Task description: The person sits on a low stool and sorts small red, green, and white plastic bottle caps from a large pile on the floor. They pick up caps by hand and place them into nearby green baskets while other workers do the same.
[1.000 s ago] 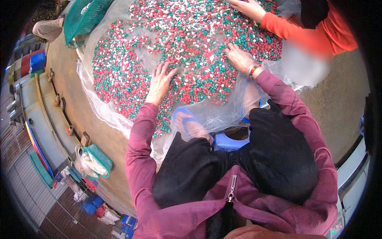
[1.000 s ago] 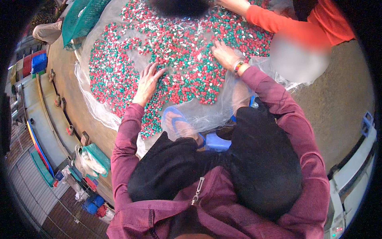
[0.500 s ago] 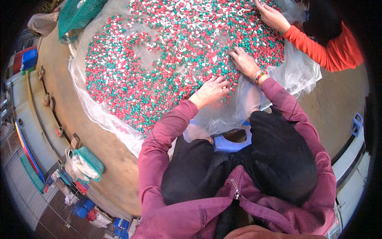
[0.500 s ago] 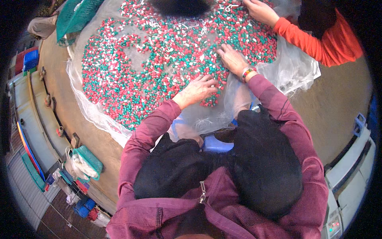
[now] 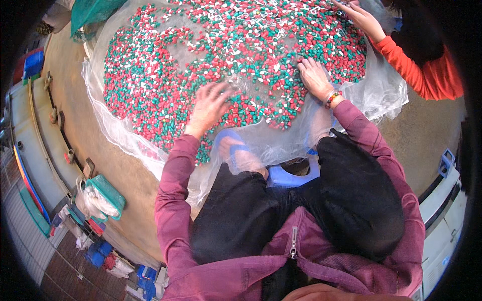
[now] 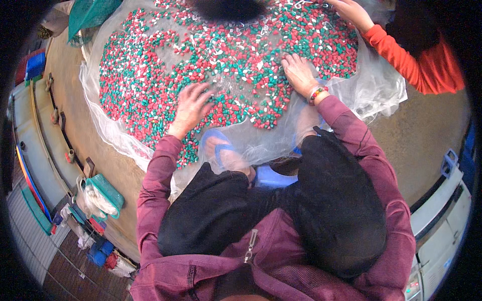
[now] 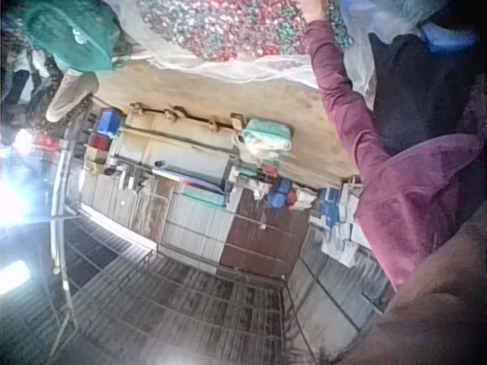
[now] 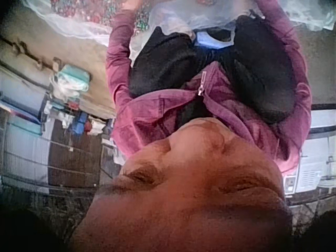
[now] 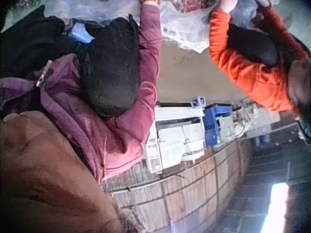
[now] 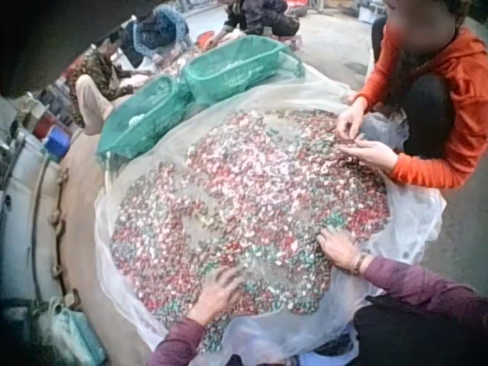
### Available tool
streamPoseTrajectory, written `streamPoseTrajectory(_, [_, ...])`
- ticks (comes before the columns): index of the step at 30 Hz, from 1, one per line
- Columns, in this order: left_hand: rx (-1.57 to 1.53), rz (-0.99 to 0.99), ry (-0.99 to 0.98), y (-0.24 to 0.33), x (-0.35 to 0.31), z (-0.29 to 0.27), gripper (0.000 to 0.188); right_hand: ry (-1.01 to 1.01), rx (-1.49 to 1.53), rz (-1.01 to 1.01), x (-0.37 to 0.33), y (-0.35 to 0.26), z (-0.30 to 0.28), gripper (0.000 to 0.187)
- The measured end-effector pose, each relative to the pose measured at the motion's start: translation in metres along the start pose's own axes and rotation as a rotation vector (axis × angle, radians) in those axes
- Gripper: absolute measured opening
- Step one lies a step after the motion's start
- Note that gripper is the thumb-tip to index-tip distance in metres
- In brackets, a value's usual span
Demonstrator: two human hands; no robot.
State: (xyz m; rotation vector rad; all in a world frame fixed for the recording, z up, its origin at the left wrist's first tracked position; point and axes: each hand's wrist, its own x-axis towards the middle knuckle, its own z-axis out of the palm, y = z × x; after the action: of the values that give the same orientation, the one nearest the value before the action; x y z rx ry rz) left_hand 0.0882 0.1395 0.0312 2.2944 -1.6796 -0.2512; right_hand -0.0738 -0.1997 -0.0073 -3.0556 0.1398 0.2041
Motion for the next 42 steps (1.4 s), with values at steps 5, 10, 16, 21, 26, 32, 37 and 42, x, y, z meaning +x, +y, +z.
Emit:
streamPoseTrajectory(5, [-0.06,0.322,-0.216,0.035,0.017,0.033,0.034,0.098,0.116,-0.023,0.001,-0.001,-0.005,0.024])
streamPoseTrajectory(10, [0.185,-0.084,-0.01,-0.02,0.032,0.009,0.03,0.165,0.719,0.203,0.008,-0.001,-0.029,0.016])
streamPoseTrajectory(16, [-0.077,0.249,-0.186,0.028,0.029,0.018,0.031,-0.032,1.519,0.453,0.01,-0.019,-0.041,0.032])
streamPoseTrajectory(21, [-0.056,0.291,-0.23,0.072,0.026,0.057,0.034,-0.249,2.11,0.564,0.004,-0.024,-0.037,0.035])
streamPoseTrajectory(26, [0.059,0.375,-0.136,0.069,0.024,0.065,0.037,-0.264,2.113,0.558,0.018,-0.015,-0.045,0.02])
streamPoseTrajectory(32, [0.087,0.302,-0.311,0.077,0.027,0.067,0.039,-0.321,1.624,0.388,0.06,-0.002,-0.057,0.023])
streamPoseTrajectory(37, [0.037,0.269,-0.171,0.082,0.023,0.071,0.041,0.221,0.767,-0.141,0.114,-0.009,-0.045,0.043])
streamPoseTrajectory(42, [-0.036,0.254,-0.11,0.058,0.037,0.07,0.026,0.312,0.123,-0.434,0.128,-0.021,-0.026,0.053])
